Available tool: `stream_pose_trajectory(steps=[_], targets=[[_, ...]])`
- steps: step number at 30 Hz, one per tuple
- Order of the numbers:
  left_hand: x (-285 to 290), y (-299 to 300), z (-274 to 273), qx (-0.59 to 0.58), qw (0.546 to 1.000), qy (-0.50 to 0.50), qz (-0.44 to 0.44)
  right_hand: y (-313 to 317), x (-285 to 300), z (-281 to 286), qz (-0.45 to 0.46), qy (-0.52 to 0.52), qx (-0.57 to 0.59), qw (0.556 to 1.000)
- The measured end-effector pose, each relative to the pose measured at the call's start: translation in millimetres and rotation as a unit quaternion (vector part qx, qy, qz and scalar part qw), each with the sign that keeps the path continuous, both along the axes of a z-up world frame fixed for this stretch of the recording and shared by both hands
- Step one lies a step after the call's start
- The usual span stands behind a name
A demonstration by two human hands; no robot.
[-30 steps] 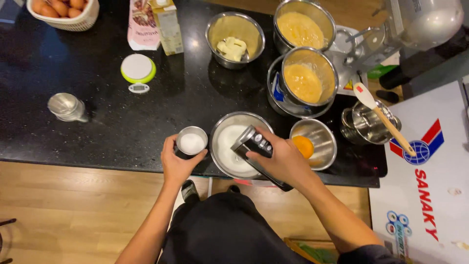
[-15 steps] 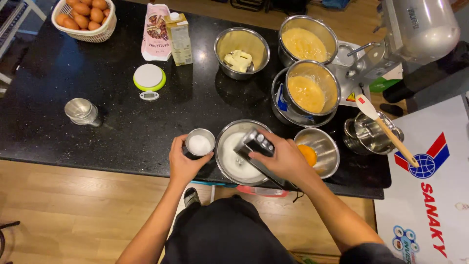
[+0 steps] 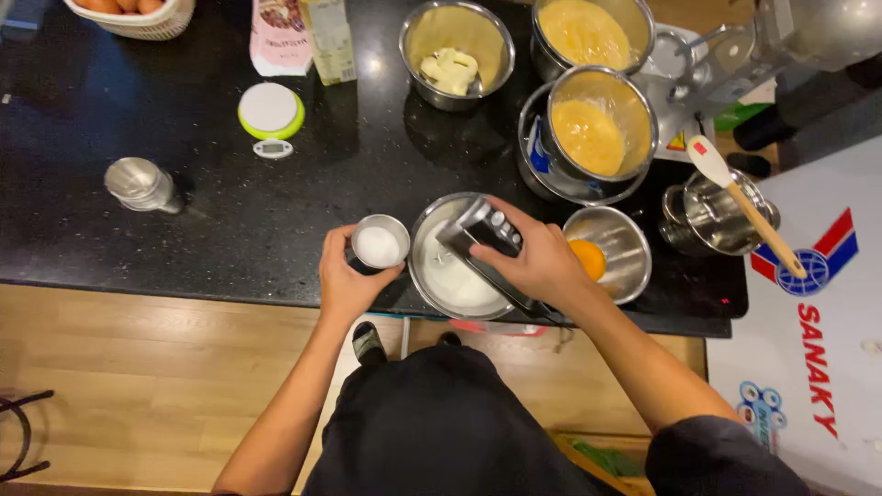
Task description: Whisking egg whites in a bowl using a hand mixer while adding sugar.
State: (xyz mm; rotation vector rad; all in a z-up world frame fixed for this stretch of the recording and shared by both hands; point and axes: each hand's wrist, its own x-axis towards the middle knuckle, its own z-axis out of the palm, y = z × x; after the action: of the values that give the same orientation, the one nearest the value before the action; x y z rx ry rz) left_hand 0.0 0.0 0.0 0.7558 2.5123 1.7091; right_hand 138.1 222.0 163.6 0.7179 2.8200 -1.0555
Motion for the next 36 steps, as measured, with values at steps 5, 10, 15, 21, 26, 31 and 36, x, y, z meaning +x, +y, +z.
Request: stream_pose_trajectory(steps=[5, 10, 15, 21, 26, 31, 36], targets=[[0, 0, 1, 0.006, 1.000, 0.001, -0.001, 3, 18, -5, -0.048, -0.007, -0.040, 0.998], [-4, -6, -6, -0.007, 1.000, 0.008, -0.013, -10, 14, 0, 0.022, 0.009, 0.028, 0.999], [1, -3, -1, -0.001, 1.000, 0.016, -0.017, 1, -23, -17, -0.028, -0.054, 0.005, 0.998], [11, 8, 10, -0.022, 0.996, 0.060, -0.058, 36, -17, -31, -0.019, 0.109, 0.021, 0.994], [25, 27, 7, -0.076, 0.982, 0.115, -0.129, 44, -3, -15, -0.079, 0.040, -0.002, 0.996], [20, 54, -17, -0.194, 0.937, 0.234, -0.175, 59, 13, -32, -0.066, 0.115, -0.019, 0.991], [7, 72, 5, -0.203, 0.939, 0.246, -0.130, 57, 17, -28, -0.087, 0.093, -0.021, 0.992]])
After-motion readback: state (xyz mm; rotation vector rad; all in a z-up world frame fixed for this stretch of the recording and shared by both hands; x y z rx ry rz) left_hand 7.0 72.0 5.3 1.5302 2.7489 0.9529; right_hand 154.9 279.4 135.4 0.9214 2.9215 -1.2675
